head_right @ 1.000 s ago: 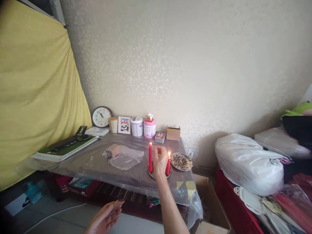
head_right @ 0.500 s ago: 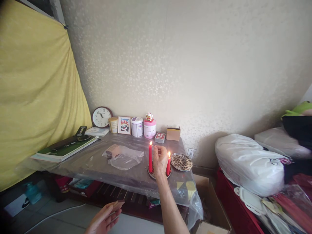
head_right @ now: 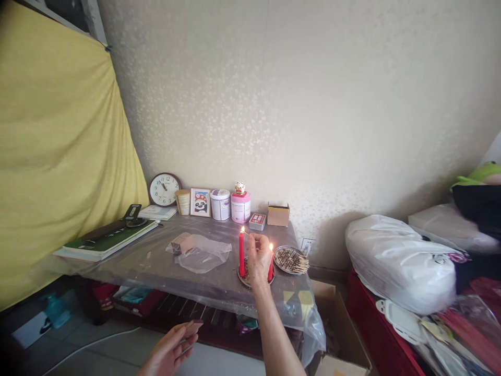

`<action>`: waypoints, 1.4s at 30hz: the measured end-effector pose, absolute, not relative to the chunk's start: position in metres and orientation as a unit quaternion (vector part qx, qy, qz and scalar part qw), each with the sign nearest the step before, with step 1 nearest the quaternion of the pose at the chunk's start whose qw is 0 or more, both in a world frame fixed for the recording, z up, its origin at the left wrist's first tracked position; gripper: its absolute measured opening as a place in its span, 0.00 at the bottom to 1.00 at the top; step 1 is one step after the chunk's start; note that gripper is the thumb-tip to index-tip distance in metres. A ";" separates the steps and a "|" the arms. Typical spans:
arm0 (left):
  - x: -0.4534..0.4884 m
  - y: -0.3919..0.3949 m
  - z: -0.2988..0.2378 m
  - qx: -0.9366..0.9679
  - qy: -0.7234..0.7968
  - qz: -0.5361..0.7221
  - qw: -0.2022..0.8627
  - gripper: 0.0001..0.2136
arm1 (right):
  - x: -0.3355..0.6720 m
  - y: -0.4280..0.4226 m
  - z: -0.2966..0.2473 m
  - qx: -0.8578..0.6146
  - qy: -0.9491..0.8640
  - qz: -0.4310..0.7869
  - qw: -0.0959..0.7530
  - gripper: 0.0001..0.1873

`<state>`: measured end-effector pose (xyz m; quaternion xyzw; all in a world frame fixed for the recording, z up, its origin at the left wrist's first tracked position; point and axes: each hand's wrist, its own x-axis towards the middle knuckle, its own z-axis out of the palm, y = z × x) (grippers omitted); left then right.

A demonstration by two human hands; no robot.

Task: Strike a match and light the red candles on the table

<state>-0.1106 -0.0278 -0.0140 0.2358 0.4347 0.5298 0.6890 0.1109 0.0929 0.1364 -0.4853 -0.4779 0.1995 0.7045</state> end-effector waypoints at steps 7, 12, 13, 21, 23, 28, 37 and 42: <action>-0.109 -0.031 -0.013 0.250 0.414 0.534 0.694 0.21 | 0.139 0.066 0.164 -0.440 -0.463 0.223 0.737 0.19; -0.105 -0.035 -0.010 0.191 0.421 0.559 0.688 0.12 | 0.193 0.028 0.205 -0.392 -0.449 0.249 0.764 0.18; -0.105 -0.035 -0.007 0.183 0.423 0.560 0.688 0.08 | 0.207 0.021 0.210 -0.387 -0.447 0.252 0.766 0.18; -0.092 -0.043 0.008 0.170 0.442 0.541 0.695 0.08 | 0.293 -0.010 0.169 -0.472 -0.402 0.222 0.753 0.16; -0.086 -0.046 0.008 0.177 0.435 0.534 0.702 0.07 | 0.304 -0.012 0.158 -0.473 -0.389 0.228 0.757 0.18; -0.072 -0.040 -0.003 0.178 0.433 0.507 0.724 0.07 | 0.322 0.001 0.142 -0.463 -0.396 0.263 0.748 0.25; -0.070 -0.016 -0.039 0.195 0.412 0.450 0.768 0.12 | 0.349 0.079 0.069 -0.614 -0.399 0.229 0.641 0.15; -0.084 -0.008 -0.051 0.230 0.430 0.420 0.766 0.22 | 0.357 0.122 0.045 -0.685 -0.426 0.211 0.552 0.11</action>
